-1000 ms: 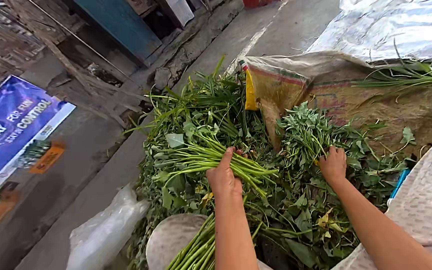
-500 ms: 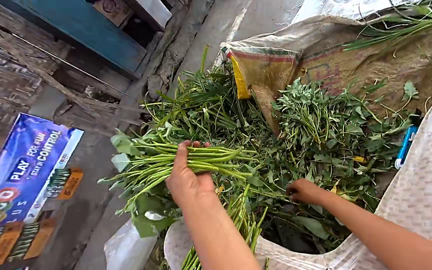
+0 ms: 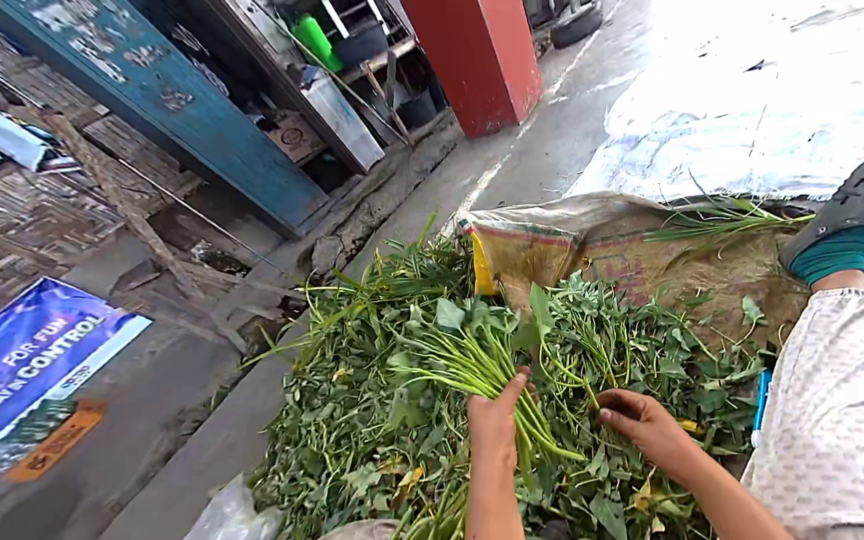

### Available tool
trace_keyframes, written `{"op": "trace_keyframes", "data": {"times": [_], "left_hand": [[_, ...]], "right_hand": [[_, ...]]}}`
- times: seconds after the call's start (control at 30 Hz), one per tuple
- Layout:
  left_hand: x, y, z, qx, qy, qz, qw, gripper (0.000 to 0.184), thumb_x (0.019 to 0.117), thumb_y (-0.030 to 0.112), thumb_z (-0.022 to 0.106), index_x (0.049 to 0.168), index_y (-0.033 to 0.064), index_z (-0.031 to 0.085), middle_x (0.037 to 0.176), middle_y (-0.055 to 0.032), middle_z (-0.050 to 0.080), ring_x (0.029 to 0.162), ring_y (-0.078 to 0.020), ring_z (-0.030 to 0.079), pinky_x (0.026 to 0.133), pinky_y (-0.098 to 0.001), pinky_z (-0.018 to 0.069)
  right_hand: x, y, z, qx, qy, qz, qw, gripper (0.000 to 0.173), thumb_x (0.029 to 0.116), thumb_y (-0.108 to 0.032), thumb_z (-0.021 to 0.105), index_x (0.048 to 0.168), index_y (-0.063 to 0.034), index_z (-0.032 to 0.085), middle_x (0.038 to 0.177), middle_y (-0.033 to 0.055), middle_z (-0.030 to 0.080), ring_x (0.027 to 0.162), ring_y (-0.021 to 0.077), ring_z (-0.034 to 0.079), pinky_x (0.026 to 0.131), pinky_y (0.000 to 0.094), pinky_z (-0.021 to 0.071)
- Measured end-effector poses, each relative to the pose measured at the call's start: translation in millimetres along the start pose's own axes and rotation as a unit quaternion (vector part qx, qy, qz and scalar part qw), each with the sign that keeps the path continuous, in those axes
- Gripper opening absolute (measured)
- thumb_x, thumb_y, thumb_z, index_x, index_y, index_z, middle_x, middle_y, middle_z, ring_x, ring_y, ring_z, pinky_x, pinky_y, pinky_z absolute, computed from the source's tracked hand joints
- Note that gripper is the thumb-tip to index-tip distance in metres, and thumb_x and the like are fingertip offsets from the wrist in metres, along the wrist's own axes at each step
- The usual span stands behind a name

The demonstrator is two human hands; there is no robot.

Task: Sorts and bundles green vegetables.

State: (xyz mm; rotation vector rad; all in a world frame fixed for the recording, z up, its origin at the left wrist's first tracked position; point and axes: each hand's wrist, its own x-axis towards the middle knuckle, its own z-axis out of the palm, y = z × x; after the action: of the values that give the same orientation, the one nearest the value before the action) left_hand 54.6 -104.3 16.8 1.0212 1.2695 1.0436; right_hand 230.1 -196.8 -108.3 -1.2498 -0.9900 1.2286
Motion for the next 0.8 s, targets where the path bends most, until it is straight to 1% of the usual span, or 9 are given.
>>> {"op": "trace_keyframes", "data": {"times": [0.07,0.17,0.3,0.4,0.5,0.57,0.63,0.73,0.8], "left_hand": [[0,-2,4,-0.005,0.004,-0.002,1.0,0.031,0.0954,-0.006,0.065,0.124,-0.0083,0.053,0.098,-0.0193,0.073,0.072,-0.026,0.072,0.066,-0.0372,0.0628],[-2,12,-2,-0.023,0.031,0.027,0.999,0.033,0.0954,-0.006,0.065,0.127,-0.0074,0.053,0.098,-0.0201,0.072,0.071,-0.0273,0.072,0.064,-0.0382,0.0635],[-7,36,-15,-0.058,0.083,0.075,0.992,0.03,0.0972,-0.005,0.062,0.126,-0.0067,0.053,0.099,-0.0183,0.072,0.072,-0.0259,0.073,0.066,-0.039,0.064],[-9,43,-11,-0.085,0.09,0.099,0.987,0.024,0.0982,-0.004,0.061,0.122,-0.0074,0.055,0.095,-0.0179,0.072,0.071,-0.0249,0.072,0.064,-0.0378,0.0643],[-12,48,-5,-0.085,0.069,0.105,0.988,0.02,0.0992,-0.005,0.059,0.119,-0.0077,0.057,0.093,-0.0168,0.072,0.071,-0.0245,0.073,0.066,-0.0378,0.0651],[-12,51,-6,-0.085,0.055,0.103,0.99,0.021,0.0997,-0.005,0.057,0.12,-0.0075,0.057,0.095,-0.0171,0.072,0.072,-0.0254,0.073,0.067,-0.0388,0.0651],[-10,48,-9,-0.086,0.054,0.094,0.99,0.02,0.1009,-0.006,0.054,0.121,-0.0069,0.056,0.095,-0.0164,0.072,0.072,-0.025,0.073,0.068,-0.0386,0.065],[-2,38,-14,-0.094,0.064,0.07,0.991,0.017,0.1012,-0.006,0.053,0.117,-0.0061,0.057,0.091,-0.0149,0.072,0.07,-0.0238,0.073,0.066,-0.0387,0.0651],[3,28,-14,-0.097,0.065,0.049,0.992,0.017,0.1011,-0.005,0.054,0.118,-0.006,0.057,0.091,-0.0146,0.072,0.069,-0.024,0.073,0.065,-0.0389,0.065]], "right_hand": [[-2,-1,-1,0.011,0.064,-0.005,0.998,0.024,0.1025,-0.013,0.057,0.121,-0.0026,0.067,0.11,0.0056,0.071,0.096,0.012,0.068,0.086,0.03,0.0566],[0,-1,-24,0.018,0.338,-0.008,0.941,0.025,0.1047,-0.013,0.055,0.122,0.0034,0.064,0.106,0.0148,0.069,0.09,0.0207,0.066,0.08,0.0408,0.0548],[28,-11,-63,0.006,0.548,0.019,0.836,0.038,0.1091,-0.017,0.047,0.139,0.0061,0.051,0.127,0.0262,0.062,0.115,0.0351,0.062,0.101,0.0527,0.0471],[64,-10,-30,-0.046,0.469,0.036,0.881,0.04,0.1098,-0.018,0.044,0.14,0.0059,0.05,0.125,0.0296,0.062,0.115,0.0418,0.062,0.101,0.0581,0.0484],[97,-9,49,-0.127,0.134,0.01,0.983,0.039,0.1068,-0.018,0.049,0.139,0.0011,0.057,0.128,0.023,0.065,0.118,0.034,0.064,0.105,0.0493,0.0501],[115,-4,80,-0.139,-0.009,-0.007,0.99,0.045,0.1041,-0.021,0.057,0.145,-0.0028,0.053,0.133,0.0202,0.062,0.117,0.0306,0.064,0.104,0.0449,0.0512],[126,8,72,-0.15,0.064,0.048,0.985,0.044,0.1039,-0.019,0.057,0.143,-0.001,0.054,0.136,0.0241,0.059,0.123,0.036,0.06,0.107,0.0475,0.0487],[144,44,24,-0.212,0.281,0.188,0.917,0.05,0.0989,-0.016,0.06,0.144,0.0021,0.051,0.143,0.0321,0.049,0.133,0.0484,0.049,0.107,0.0604,0.0447],[152,67,-6,-0.266,0.28,0.27,0.882,0.055,0.0968,-0.014,0.061,0.147,0.0035,0.047,0.148,0.031,0.045,0.138,0.0456,0.046,0.11,0.0587,0.0432]]}}
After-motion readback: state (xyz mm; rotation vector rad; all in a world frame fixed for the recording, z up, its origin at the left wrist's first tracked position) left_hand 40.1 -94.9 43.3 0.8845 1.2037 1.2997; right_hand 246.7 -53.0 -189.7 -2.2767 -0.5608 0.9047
